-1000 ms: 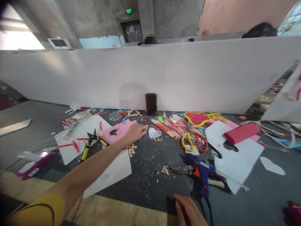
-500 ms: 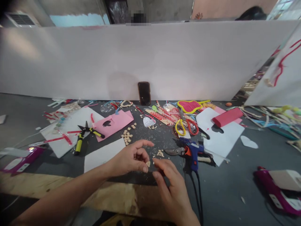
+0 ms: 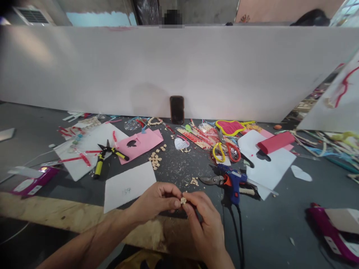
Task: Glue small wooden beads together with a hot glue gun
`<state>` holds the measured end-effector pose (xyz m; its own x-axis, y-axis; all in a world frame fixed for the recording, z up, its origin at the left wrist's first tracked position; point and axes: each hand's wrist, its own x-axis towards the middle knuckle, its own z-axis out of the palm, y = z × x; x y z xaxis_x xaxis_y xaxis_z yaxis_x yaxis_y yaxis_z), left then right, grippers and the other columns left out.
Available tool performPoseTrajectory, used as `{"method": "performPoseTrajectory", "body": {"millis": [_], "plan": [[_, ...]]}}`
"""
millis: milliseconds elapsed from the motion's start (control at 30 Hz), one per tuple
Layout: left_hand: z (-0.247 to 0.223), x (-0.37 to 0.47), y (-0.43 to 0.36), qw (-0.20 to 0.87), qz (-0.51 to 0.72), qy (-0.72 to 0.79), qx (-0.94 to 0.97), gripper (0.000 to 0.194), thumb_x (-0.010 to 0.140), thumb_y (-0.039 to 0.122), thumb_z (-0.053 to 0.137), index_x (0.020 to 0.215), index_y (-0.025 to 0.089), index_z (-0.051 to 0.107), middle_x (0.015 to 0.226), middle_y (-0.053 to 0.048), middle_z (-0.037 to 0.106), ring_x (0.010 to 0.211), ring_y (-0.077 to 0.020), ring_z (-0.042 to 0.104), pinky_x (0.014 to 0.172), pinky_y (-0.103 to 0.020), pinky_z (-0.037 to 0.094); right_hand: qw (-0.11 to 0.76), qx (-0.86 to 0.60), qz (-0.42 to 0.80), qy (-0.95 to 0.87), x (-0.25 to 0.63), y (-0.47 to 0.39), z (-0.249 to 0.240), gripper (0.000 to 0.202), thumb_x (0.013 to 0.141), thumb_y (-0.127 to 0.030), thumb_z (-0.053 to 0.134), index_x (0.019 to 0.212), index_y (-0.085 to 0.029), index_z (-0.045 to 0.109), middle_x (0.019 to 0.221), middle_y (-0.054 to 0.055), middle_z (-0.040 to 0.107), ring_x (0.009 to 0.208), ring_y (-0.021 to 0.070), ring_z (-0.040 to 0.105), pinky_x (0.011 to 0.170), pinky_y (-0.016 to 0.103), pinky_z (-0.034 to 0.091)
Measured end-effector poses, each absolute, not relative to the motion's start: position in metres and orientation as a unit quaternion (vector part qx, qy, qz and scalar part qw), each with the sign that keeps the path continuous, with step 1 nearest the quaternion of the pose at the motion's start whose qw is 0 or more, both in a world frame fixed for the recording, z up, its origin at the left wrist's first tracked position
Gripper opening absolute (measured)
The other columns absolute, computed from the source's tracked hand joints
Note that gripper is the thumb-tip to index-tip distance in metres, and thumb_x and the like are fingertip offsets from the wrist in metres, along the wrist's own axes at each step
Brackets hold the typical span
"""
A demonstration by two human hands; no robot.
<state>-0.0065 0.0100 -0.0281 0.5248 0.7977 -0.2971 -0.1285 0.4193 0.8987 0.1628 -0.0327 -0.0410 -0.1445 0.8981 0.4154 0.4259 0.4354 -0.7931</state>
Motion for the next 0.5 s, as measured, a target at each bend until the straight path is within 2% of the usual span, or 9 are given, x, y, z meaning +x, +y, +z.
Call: {"method": "performPoseTrajectory", "body": {"millis": [100, 500], "plan": [[-0.03, -0.003, 0.006, 0.744, 0.329, 0.387, 0.434, 0.023, 0.064, 0.031, 0.074, 0.067, 0.011, 0.064, 0.054, 0.002, 0.057, 0.049, -0.0069, 0.046, 0.05, -0.018, 0.035, 0.456, -0.463, 0.248, -0.719, 0.163, -0.034, -0.043, 0.026, 0.084, -0.012, 0.052, 0.105, -0.026, 0.06, 0.09, 0.002, 0.063, 0.083, 0.0135, 0.061, 0.071, 0.022, 0.05], [-0.034, 0.002, -0.006, 0.75, 0.382, 0.373, 0.39, 0.025, 0.064, 0.032, 0.075, 0.062, 0.01, 0.062, 0.057, -0.002, 0.063, 0.051, -0.0081, 0.05, 0.051, -0.019, 0.036, 0.459, -0.455, 0.243, -0.723, 0.159, -0.037, -0.045, 0.029, 0.083, -0.011, 0.052, 0.108, -0.025, 0.06, 0.088, 0.003, 0.063, 0.081, 0.0142, 0.061, 0.068, 0.024, 0.051]]}}
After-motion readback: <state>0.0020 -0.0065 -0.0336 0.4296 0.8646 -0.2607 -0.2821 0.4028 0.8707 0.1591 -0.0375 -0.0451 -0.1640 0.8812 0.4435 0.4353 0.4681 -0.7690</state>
